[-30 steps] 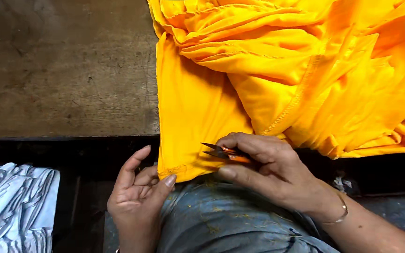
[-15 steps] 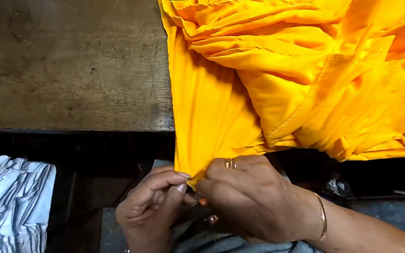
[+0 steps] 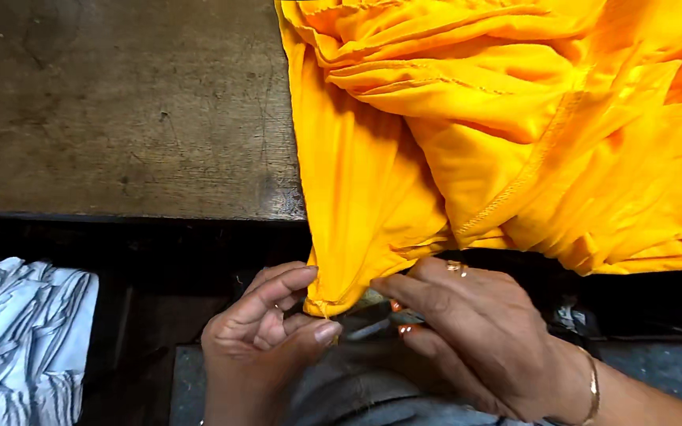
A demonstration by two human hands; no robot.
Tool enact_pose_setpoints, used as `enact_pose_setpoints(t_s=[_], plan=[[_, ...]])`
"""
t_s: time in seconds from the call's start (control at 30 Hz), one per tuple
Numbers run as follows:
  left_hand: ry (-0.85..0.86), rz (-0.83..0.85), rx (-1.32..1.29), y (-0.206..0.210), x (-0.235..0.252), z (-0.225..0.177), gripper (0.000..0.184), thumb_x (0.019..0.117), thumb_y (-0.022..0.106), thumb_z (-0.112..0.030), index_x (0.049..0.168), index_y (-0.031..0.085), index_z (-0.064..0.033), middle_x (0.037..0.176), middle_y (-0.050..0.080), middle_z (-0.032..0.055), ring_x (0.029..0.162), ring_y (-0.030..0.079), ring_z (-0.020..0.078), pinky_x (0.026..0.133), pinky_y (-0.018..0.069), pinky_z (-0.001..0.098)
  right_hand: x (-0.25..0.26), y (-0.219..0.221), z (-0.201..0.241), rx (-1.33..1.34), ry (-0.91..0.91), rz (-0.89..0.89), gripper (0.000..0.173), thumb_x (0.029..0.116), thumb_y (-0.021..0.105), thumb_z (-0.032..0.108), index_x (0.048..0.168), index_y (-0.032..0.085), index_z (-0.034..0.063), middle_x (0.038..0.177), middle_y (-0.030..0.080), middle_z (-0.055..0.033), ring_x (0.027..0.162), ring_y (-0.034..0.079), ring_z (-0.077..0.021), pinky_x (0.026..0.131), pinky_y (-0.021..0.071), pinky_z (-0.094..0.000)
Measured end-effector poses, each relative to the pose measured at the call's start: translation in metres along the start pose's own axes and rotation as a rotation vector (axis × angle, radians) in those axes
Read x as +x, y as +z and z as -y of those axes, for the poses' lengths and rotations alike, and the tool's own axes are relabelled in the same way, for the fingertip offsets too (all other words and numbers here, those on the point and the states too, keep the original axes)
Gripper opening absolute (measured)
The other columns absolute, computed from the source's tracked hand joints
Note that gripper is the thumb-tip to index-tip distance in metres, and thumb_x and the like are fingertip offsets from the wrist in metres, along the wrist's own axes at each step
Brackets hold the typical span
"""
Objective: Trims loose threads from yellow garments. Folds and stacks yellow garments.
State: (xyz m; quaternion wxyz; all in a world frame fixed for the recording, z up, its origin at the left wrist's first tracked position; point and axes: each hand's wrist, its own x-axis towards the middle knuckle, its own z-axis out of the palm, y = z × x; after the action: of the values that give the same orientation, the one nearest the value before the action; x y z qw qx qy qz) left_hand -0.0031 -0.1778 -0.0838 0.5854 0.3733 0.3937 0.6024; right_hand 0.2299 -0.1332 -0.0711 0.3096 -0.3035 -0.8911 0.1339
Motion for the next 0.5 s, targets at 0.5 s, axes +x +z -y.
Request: enact_pose_setpoints(t_s=[0.5], plan=[[-0.066,-0.123,-0.107,0.017,-0.010,0.000,0.049,0.0771,0.085,0.001,0.124,0.070,0.0025,0.123,0.067,0.0238,0.104,0.072,0.0276,0.085,0.0636,0.0388,-0.002,0.015,0.005,-0.198,-0.062,-0.130,0.035,0.1072,0.050,0.030,0.114,0.069,0.0011,0.077,0.053,-0.0040,0.065,0.049,-0.0163,0.053,0.0378,-0.0282]])
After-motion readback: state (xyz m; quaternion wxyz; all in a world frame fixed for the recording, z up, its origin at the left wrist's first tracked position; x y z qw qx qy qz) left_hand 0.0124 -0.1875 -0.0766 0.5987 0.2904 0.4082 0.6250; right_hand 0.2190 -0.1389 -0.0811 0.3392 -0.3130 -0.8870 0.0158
